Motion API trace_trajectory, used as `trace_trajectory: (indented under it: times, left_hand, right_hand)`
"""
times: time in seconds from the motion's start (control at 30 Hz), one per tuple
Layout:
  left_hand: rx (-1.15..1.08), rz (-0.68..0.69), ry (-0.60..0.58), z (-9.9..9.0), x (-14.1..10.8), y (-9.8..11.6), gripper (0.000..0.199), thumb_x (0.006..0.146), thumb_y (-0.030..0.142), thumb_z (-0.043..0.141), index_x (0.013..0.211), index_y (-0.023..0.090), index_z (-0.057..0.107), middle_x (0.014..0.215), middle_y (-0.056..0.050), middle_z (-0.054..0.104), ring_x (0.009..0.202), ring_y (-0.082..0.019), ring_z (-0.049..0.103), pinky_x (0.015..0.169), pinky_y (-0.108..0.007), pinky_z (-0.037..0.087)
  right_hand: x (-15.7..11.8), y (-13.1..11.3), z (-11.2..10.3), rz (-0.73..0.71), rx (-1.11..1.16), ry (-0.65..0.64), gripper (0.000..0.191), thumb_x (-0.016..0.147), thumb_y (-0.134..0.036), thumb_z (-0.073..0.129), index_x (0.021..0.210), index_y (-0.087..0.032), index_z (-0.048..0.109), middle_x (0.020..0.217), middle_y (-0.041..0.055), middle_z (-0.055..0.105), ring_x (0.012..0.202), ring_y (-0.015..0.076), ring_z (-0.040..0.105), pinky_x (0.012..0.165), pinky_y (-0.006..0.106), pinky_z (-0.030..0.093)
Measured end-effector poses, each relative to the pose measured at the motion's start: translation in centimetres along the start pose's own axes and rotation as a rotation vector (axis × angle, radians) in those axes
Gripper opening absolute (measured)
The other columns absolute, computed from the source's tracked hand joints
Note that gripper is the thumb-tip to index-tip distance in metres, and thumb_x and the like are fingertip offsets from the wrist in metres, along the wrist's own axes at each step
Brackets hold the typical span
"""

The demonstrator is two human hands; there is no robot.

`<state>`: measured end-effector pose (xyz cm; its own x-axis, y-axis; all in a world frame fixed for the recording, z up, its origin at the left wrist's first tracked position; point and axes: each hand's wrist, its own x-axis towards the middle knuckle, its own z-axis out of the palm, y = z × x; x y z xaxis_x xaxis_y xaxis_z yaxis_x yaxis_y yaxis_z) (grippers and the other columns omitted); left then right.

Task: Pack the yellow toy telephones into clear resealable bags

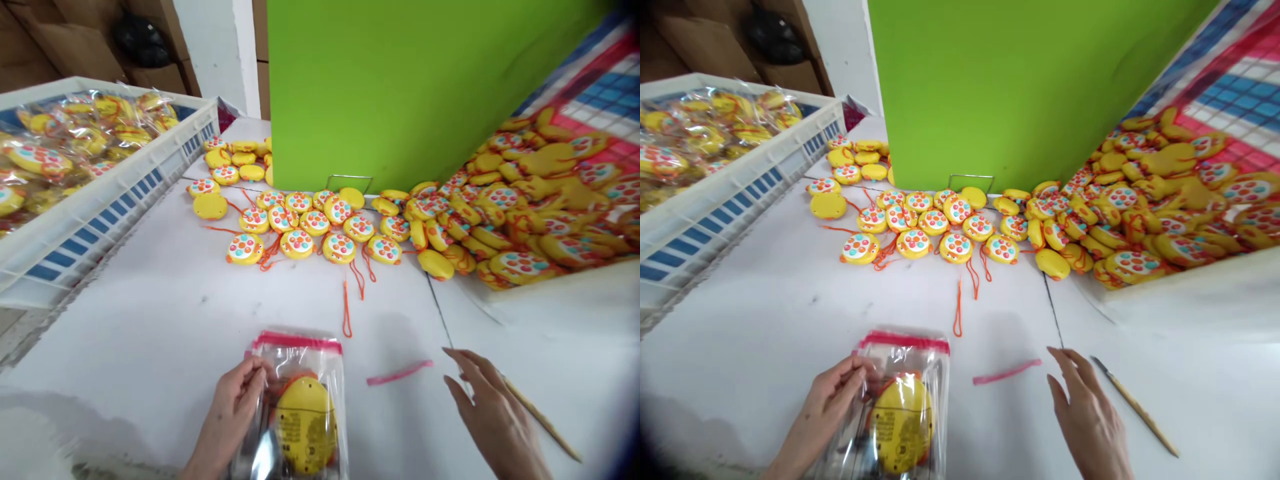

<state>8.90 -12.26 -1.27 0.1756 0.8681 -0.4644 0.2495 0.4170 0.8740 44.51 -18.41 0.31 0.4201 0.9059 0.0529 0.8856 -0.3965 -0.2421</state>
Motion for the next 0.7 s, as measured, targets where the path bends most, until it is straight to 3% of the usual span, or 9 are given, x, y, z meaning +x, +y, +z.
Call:
trace_trajectory:
  times: [0.03,0.1,0.17,0.3,0.37,0.47,0.7]
  left_hand:
    - [-0.032,-0.009,-0.013,0.0,0.0,0.1,0.029,0.083,0.045,0.046,0.084,0.018,0.056,0.081,-0.003,0.064,0.074,-0.017,0.06,0.068,-0.024,0.047]
    - [-0.092,-0.016,-0.021,0.0,0.1,0.2,0.029,0.083,0.045,0.048,0.086,0.017,0.055,0.084,-0.004,0.064,0.076,-0.017,0.06,0.069,-0.025,0.047]
    - [-0.126,-0.017,-0.014,0.1,0.0,0.3,0.028,0.082,0.045,0.049,0.085,0.017,0.055,0.083,-0.004,0.063,0.076,-0.017,0.06,0.067,-0.025,0.047]
    - [-0.069,0.015,0.014,0.1,-0.2,0.2,0.025,0.083,0.042,0.049,0.082,0.018,0.055,0.072,0.0,0.059,0.069,-0.016,0.057,0.064,-0.023,0.044]
    - [-0.053,0.025,0.023,0.0,-0.4,0.0,0.023,0.083,0.041,0.048,0.08,0.019,0.054,0.065,0.002,0.054,0.064,-0.015,0.054,0.06,-0.022,0.042]
    - [-0.037,-0.001,0.054,-0.4,-0.6,-0.2,0.02,0.083,0.041,0.049,0.083,0.021,0.052,0.056,0.006,0.046,0.055,-0.012,0.046,0.053,-0.019,0.036]
    - [-0.178,-0.035,-0.014,-0.3,-0.2,-0.1,0.022,0.081,0.034,0.044,0.066,0.019,0.049,0.069,0.002,0.049,0.07,-0.015,0.05,0.063,-0.022,0.043]
  right_hand:
    - [-0.3,-1.5,-0.2,-0.037,0.05,0.046,0.039,0.078,-0.042,0.04,0.104,-0.023,0.062,0.106,0.0088,0.063,0.063,0.0198,0.06,0.06,0.035,0.048]
    - [-0.5,-4.9,-0.1,-0.064,0.223,0.021,0.03,0.08,-0.039,0.043,0.094,-0.023,0.064,0.092,0.0066,0.066,0.055,0.016,0.056,0.057,0.031,0.047]
    - [-0.4,-8.3,0.7,-0.107,0.435,-0.175,0.024,0.081,-0.039,0.049,0.086,-0.022,0.065,0.074,0.0031,0.065,0.051,0.0146,0.054,0.053,0.027,0.045]
    - [-0.1,-12.8,3.3,-0.157,0.703,-0.576,0.012,0.076,-0.028,0.06,0.082,-0.02,0.065,0.069,-0.0001,0.064,0.061,0.015,0.055,0.058,0.025,0.043]
    - [-0.1,-13.4,4.5,-0.151,0.804,-0.65,0.005,0.074,-0.023,0.06,0.073,-0.018,0.062,0.064,-0.002,0.059,0.06,0.0137,0.052,0.056,0.024,0.041]
    - [-0.3,-12.9,5.4,-0.166,0.89,-0.659,0.011,0.074,-0.018,0.055,0.063,-0.017,0.055,0.059,-0.0041,0.051,0.057,0.0114,0.047,0.053,0.022,0.036]
    - [-1.5,-12.3,5.3,-0.154,0.892,-0.607,0.017,0.072,-0.01,0.045,0.064,-0.018,0.057,0.063,-0.001,0.056,0.062,0.0136,0.051,0.06,0.024,0.039]
